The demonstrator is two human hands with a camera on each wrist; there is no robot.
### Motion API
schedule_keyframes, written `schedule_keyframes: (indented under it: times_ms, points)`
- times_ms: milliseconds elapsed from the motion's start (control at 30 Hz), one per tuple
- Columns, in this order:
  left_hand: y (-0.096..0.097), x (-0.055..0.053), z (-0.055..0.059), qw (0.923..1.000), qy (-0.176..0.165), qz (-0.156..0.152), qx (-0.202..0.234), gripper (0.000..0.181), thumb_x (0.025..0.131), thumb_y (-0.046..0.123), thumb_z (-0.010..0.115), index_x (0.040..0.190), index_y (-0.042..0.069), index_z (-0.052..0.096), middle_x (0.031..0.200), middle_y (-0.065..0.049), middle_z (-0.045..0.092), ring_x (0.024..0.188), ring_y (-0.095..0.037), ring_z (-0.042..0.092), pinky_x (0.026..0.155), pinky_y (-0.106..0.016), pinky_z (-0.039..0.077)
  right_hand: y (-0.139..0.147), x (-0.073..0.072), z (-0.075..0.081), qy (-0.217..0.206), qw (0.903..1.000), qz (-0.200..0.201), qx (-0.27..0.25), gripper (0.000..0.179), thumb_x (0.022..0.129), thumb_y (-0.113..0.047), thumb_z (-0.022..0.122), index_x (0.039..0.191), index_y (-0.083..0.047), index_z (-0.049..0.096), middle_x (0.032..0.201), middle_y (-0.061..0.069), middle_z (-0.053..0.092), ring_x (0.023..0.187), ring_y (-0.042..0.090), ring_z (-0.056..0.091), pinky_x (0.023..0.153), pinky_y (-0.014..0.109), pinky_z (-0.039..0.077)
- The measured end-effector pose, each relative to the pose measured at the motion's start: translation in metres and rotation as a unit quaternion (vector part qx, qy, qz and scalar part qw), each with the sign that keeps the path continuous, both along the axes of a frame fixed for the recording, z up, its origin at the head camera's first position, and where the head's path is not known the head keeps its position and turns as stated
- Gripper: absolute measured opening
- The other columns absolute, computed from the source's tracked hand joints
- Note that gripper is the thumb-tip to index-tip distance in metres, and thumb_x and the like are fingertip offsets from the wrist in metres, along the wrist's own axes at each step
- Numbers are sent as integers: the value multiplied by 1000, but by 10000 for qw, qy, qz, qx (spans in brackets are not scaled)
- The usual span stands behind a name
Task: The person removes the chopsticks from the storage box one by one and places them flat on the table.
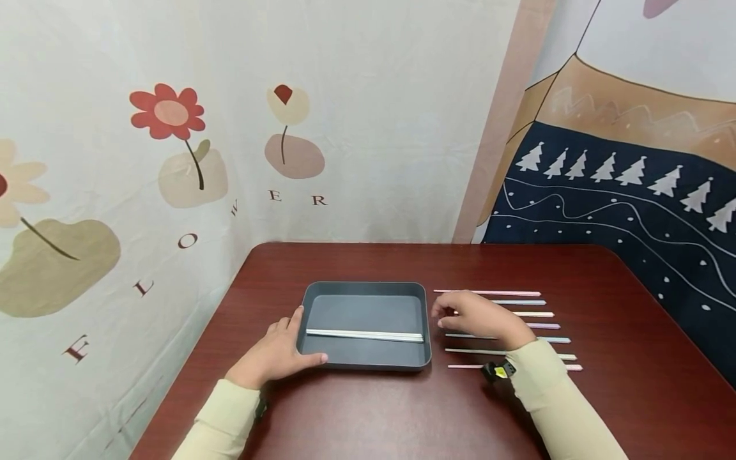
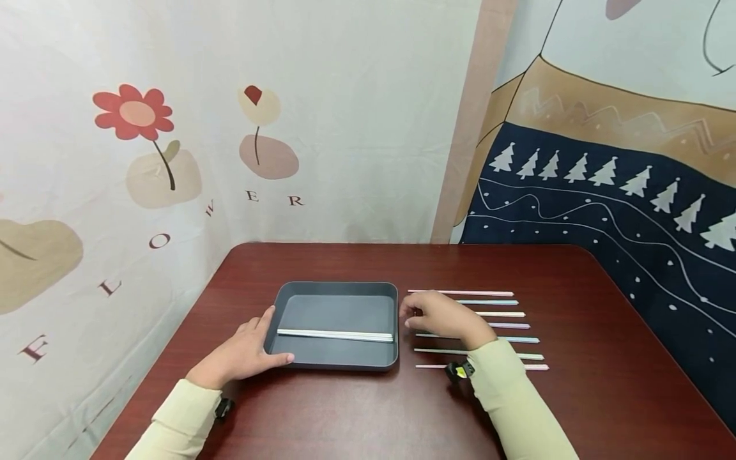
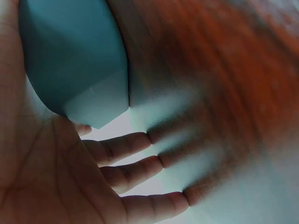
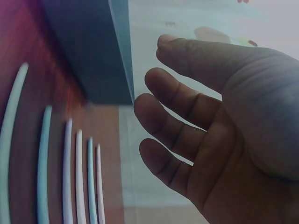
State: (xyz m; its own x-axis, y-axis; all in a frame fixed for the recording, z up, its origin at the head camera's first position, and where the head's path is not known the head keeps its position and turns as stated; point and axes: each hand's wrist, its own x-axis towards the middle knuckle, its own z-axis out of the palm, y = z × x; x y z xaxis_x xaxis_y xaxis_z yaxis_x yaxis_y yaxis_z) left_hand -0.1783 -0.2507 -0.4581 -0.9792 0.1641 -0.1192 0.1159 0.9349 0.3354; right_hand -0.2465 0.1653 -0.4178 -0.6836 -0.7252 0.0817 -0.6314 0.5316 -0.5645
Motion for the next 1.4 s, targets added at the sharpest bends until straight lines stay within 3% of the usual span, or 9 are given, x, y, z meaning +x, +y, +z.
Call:
schedule_keyframes:
  times_ms: [367, 800, 1400]
  points:
    - [-2, -1, -2, 10000, 52, -5, 16, 129, 71, 81, 64, 157, -1, 15, 144, -29, 41, 132, -48, 38, 99, -57, 42, -48, -16, 3, -120, 9990, 297, -304, 10, 93, -10, 69, 102, -16, 70, 102, 4, 67, 86, 10, 58, 76, 31, 50]
    - [-2, 0, -1, 9998, 147, -91, 101, 129, 71, 81, 64, 156, -3, 15, 142, -29, 42, 131, -47, 39, 99, -56, 42, -90, -23, 5, -301, 9977, 594, -141, 10, 95, -10, 67, 104, -8, 70, 93, -10, 61, 81, 10, 56, 71, 30, 48]
    - [-1, -1, -3, 9999, 122, 29, 11, 128, 71, 79, 67, 156, -2, 17, 139, -27, 45, 128, -44, 42, 97, -54, 44, -130, -31, -4, -438, 9952, 878, 65, 8, 94, -9, 69, 102, -8, 69, 89, -9, 60, 80, 11, 56, 70, 29, 47]
